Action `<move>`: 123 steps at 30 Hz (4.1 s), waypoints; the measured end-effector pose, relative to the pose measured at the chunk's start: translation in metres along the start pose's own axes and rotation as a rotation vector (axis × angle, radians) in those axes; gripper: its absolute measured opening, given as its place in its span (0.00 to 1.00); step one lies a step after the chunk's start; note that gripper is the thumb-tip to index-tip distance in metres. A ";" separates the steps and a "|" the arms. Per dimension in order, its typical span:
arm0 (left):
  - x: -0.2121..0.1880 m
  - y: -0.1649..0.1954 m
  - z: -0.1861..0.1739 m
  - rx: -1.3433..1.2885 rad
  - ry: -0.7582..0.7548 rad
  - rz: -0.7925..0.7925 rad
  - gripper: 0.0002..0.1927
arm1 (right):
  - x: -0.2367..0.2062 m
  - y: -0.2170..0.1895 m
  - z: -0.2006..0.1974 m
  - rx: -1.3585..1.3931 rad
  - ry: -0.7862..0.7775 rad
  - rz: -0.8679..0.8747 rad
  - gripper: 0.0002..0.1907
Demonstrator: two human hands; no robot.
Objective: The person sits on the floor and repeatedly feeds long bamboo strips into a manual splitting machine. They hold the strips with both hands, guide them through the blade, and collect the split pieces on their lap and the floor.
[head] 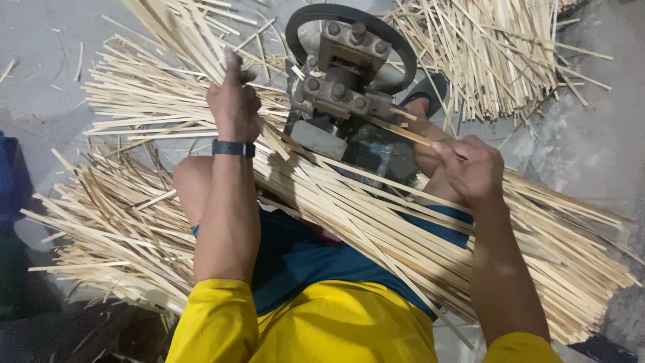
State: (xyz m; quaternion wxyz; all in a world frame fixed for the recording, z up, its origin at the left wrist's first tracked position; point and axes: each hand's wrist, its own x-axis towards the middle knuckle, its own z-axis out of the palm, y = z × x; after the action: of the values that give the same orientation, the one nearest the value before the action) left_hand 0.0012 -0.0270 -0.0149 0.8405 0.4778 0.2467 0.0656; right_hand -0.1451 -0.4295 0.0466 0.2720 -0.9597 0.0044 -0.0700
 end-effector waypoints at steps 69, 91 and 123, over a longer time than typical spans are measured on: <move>-0.010 0.191 -0.313 1.277 0.228 -0.054 0.21 | 0.007 0.021 -0.017 -0.018 -0.185 0.172 0.13; 0.001 0.105 -0.080 -0.073 -0.290 0.287 0.24 | -0.044 -0.004 0.010 0.067 -0.135 -0.286 0.04; -0.004 0.017 -0.002 0.243 -0.103 0.077 0.26 | 0.015 0.000 0.012 0.029 -0.041 -0.077 0.14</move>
State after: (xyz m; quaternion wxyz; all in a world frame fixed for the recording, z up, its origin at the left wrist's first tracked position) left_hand -0.0011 -0.0175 -0.0004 0.7850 0.5879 0.1907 0.0427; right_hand -0.1284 -0.4238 0.0391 0.2830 -0.9564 -0.0393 -0.0610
